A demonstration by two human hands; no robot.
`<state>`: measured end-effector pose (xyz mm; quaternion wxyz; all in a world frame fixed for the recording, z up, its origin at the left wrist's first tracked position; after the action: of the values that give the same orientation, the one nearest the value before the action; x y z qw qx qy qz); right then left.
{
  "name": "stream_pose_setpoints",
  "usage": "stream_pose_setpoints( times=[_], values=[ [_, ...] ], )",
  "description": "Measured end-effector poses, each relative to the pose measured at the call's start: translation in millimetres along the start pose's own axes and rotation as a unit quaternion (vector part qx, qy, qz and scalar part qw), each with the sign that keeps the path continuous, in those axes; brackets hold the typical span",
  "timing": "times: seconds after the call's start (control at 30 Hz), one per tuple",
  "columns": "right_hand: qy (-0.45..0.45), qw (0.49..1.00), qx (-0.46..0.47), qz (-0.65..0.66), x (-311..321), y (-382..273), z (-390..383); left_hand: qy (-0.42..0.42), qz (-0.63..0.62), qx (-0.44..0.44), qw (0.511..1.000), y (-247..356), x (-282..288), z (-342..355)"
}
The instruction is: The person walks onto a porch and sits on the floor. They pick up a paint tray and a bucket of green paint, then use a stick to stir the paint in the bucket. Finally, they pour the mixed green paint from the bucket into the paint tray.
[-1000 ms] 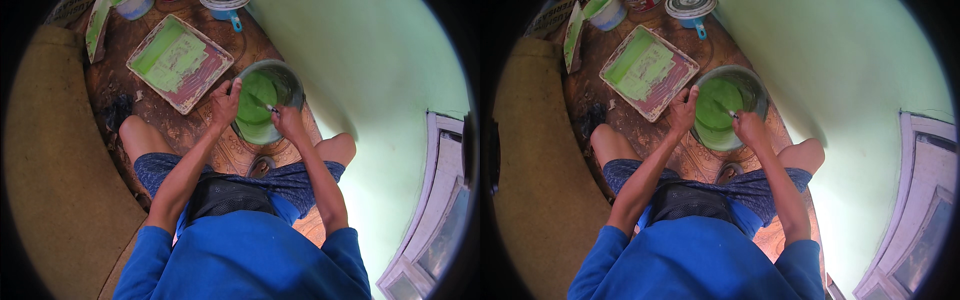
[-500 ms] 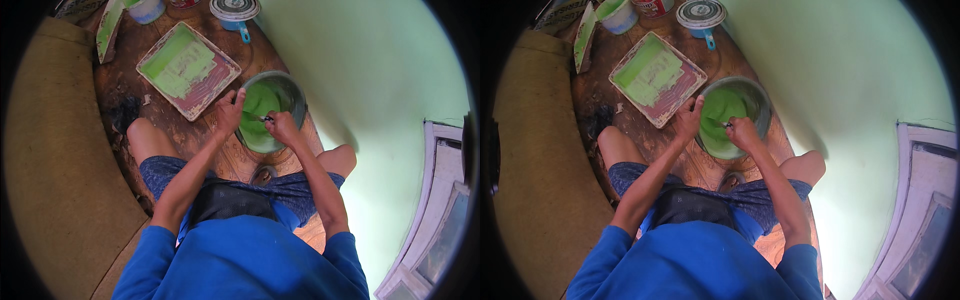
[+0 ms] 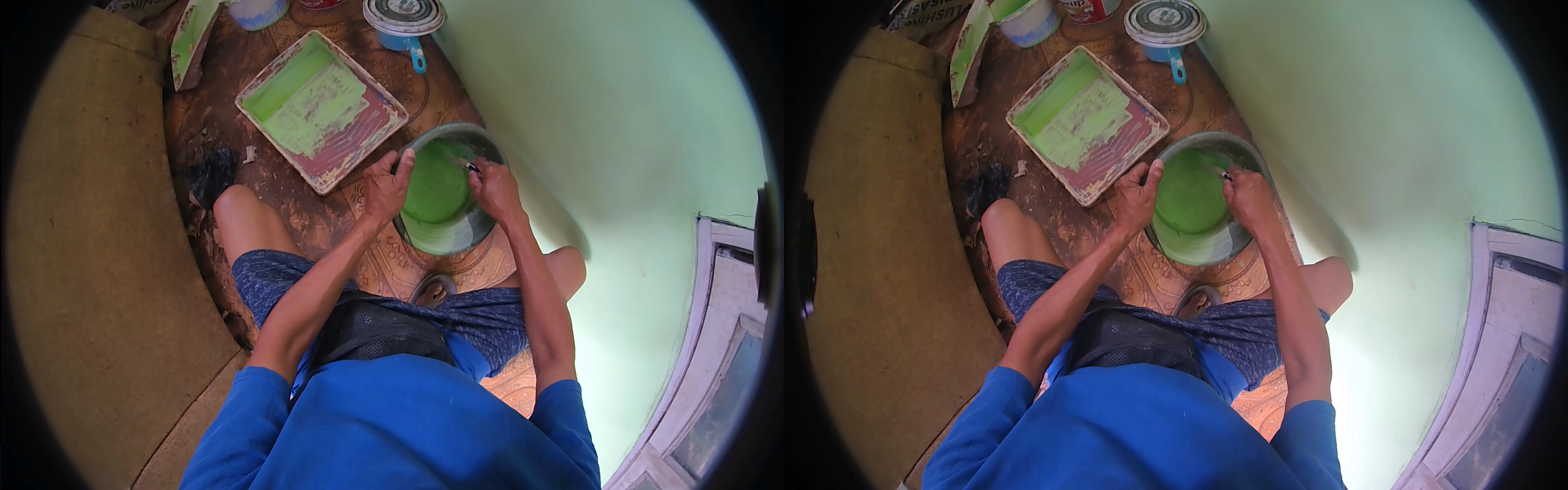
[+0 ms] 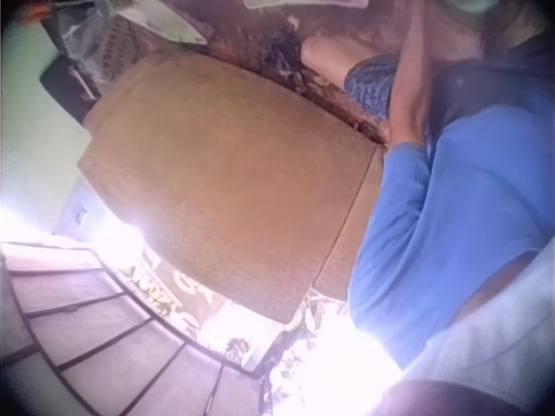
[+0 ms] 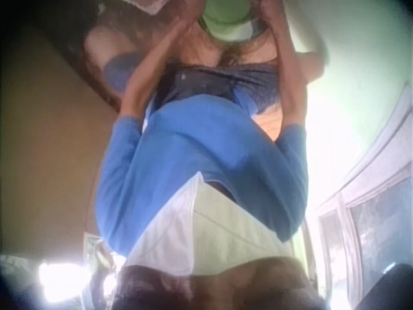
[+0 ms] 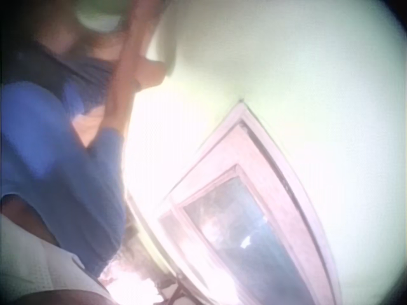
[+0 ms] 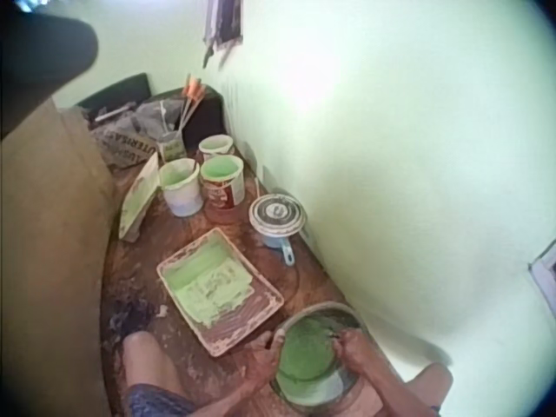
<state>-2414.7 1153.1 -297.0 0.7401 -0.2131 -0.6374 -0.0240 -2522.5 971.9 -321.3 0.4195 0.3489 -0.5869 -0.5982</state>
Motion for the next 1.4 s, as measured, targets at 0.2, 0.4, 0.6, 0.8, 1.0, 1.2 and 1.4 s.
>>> stream_pose_setpoints(
  times=[0.2, 0.4, 0.6, 0.8, 1.0, 1.2, 1.4],
  values=[
    [-0.052, 0.995, -0.015, -0.087, -15, 13, -27, 0.003, -0.009, 0.010, 1.000, 0, 1, 1],
    [-0.119, 0.992, -0.051, 0.004, -27, -3, -60, 0.016, 0.004, 0.000, 1.000, -8, 2, 1],
    [-0.159, 0.982, -0.067, 0.070, -29, -41, -71, 0.037, -0.021, 0.003, 0.999, -6, -1, 1],
    [-0.139, 0.987, -0.023, 0.073, -38, -57, -52, 0.050, -0.015, 0.041, 0.998, -22, 11, 1],
    [-0.138, 0.987, -0.033, 0.081, -23, -47, -37, 0.087, 0.006, -0.001, 0.996, -10, 12, -1],
    [-0.104, 0.993, -0.045, 0.027, -2, -52, -25, 0.072, 0.014, 0.069, 0.995, -17, 29, -12],
    [-0.056, 0.998, -0.001, -0.030, -19, -49, -16, 0.144, -0.036, 0.088, 0.985, -38, 41, -25]
  ],
)
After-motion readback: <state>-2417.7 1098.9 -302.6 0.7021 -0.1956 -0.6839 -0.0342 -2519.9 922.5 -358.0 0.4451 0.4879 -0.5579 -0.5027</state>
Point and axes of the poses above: each hand's wrist, its own z-axis towards the middle knuckle, its own x-axis out of the back of the hand, y = z × x, the point moved 4 cm from there along z, towards the middle knuckle, and after that the axes turned 11 degrees about -z, right-handed, at the moved point
